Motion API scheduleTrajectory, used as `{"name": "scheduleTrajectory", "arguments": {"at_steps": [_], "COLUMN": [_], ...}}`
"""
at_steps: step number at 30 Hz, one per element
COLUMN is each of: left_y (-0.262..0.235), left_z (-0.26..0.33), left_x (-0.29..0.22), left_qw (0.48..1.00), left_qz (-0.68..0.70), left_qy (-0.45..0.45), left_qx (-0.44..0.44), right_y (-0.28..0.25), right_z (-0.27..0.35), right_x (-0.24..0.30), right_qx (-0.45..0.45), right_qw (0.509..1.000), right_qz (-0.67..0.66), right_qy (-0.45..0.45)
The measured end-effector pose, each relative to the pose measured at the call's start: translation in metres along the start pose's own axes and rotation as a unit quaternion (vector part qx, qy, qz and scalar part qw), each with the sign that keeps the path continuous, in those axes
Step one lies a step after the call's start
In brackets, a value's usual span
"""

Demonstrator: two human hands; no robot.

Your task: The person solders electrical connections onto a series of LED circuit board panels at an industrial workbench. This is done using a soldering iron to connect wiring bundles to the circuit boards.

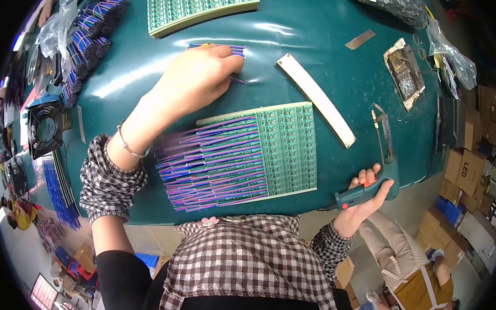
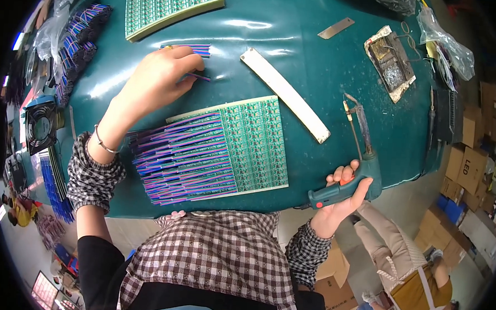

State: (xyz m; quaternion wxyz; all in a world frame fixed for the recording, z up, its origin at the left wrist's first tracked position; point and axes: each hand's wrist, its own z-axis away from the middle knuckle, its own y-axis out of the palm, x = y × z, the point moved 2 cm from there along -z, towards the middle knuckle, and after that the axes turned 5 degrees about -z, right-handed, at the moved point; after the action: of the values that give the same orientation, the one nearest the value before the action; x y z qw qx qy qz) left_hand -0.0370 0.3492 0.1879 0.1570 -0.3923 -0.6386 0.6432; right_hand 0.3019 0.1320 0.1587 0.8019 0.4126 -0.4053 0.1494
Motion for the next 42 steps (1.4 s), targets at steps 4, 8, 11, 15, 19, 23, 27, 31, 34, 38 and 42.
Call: {"name": "scheduleTrajectory", "arguments": {"at_steps": [4,8,11,15,19,23,27,31,34,38,42], "left_y": [0.011,0.025,0.019,0.0,0.0,0.016,0.036,0.053,0.065,0.073,0.076], "left_z": [-0.01,-0.008,-0.002,0.015,0.028,0.026,0.02,0.016,0.012,0.008,0.005], "left_x": [-0.028,-0.039,-0.041,-0.062,-0.08,-0.085,-0.079,-0.074,-0.068,-0.058,-0.05], "left_qw": [0.985,0.981,0.995,0.991,0.985,0.983,0.984,0.994,0.991,0.991,0.991], "left_qz": [-0.14,-0.179,-0.095,0.054,0.102,0.096,0.061,0.028,-0.012,0.001,0.001], "left_qy": [0.072,0.076,0.024,-0.065,-0.087,-0.056,-0.045,-0.032,-0.009,-0.003,-0.007], "left_qx": [0.066,0.027,-0.007,-0.101,-0.109,-0.149,-0.16,-0.103,-0.133,-0.135,-0.132], "right_y": [-0.013,-0.021,-0.021,-0.013,0.014,0.052,0.073,0.077,0.075,0.071,0.074], "right_z": [-0.006,-0.014,-0.012,-0.003,-0.005,-0.003,0.003,0.004,0.008,0.007,0.008], "right_x": [0.001,0.001,0.004,0.018,0.048,0.066,0.047,0.009,-0.014,-0.028,-0.037], "right_qx": [-0.003,0.01,0.006,0.048,0.111,0.142,0.112,0.131,0.101,0.113,0.118], "right_qw": [1.0,1.0,1.0,0.998,0.971,0.941,0.93,0.932,0.942,0.944,0.945], "right_qz": [-0.013,-0.018,-0.023,0.037,0.19,0.264,0.308,0.322,0.31,0.305,0.303], "right_qy": [-0.001,0.004,0.005,-0.021,-0.093,-0.155,-0.164,-0.1,-0.077,-0.052,-0.024]}}
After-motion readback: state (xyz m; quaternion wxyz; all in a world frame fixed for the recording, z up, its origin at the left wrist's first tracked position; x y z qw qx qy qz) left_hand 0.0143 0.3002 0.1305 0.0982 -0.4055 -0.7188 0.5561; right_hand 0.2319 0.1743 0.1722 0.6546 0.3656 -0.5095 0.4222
